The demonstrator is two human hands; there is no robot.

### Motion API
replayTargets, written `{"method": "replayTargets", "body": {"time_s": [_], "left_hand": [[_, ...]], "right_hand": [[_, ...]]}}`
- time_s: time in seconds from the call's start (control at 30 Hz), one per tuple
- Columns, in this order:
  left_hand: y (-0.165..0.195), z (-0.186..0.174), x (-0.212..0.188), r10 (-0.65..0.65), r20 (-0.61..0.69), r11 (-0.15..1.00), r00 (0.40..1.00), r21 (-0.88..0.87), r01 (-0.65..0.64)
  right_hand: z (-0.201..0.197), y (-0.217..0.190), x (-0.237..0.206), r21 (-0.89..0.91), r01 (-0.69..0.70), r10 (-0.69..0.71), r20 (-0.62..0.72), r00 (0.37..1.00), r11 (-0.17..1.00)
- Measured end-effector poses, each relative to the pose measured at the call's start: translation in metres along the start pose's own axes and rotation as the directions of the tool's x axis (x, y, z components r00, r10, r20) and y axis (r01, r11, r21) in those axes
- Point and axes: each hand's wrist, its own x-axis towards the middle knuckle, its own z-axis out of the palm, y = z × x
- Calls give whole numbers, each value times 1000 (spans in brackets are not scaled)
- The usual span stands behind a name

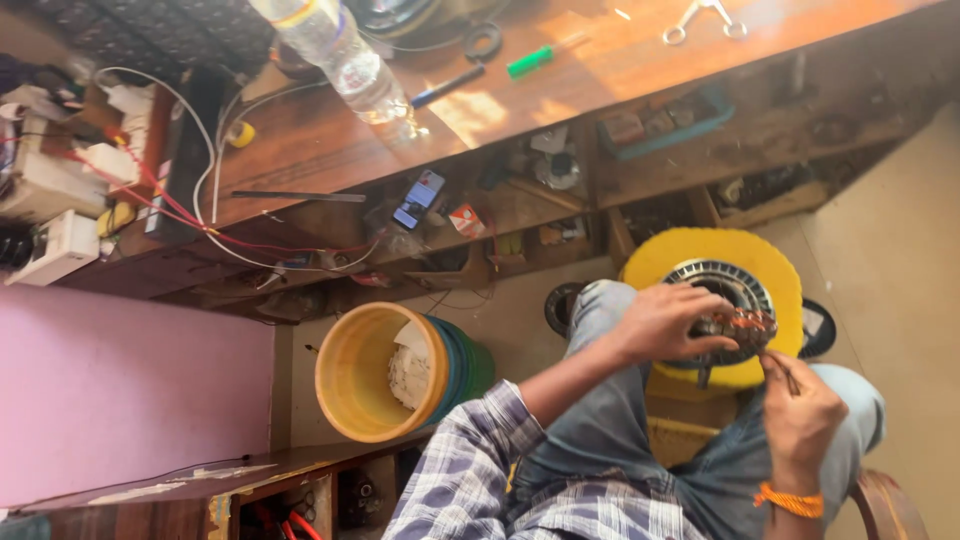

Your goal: The person sits on a chair with an electric motor armature resting on a small yellow stool and works on its copper windings by hand, fitting and pressing wire into the armature slots and turning the armature to reach different sections. At the end the person lifts the armature up toward the camera.

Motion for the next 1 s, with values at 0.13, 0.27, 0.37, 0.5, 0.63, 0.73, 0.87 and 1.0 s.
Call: {"method": "replayTargets", "body": {"time_s": [0.13, 0.27, 0.37, 0.5, 0.63, 0.73, 0.87, 1.0], "left_hand": [[0, 19, -16, 27, -222, 995, 975, 104, -3], [-14, 36, -24, 106, -248, 985, 963, 160, -67], [-23, 38, -17, 177, -207, 978, 962, 145, -148], [-41, 25, 2, 319, -218, 948, 922, 63, -313], [-42, 26, -3, 299, -202, 950, 933, -36, -312], [-38, 29, -8, 272, -174, 960, 946, -9, -278], [-30, 27, -6, 252, -164, 967, 954, 15, -253], [-28, 26, -6, 232, -179, 972, 956, 6, -235]], "right_hand": [[-14, 4, 3, -173, -141, 158, 84, 984, 975], [-27, 4, 0, -110, -151, 168, 168, 971, 982], [-27, -2, -2, -17, -142, 143, 179, 973, 990], [-26, -16, 1, -24, -83, 86, 173, 981, 996], [-37, -26, 5, -66, 48, -38, 142, 989, 997], [-42, -40, 19, -118, 129, -113, 128, 985, 985], [-28, -72, 45, -52, 279, -266, 180, 947, 959], [-13, -87, 70, -78, 373, -344, 255, 904, 924]]}}
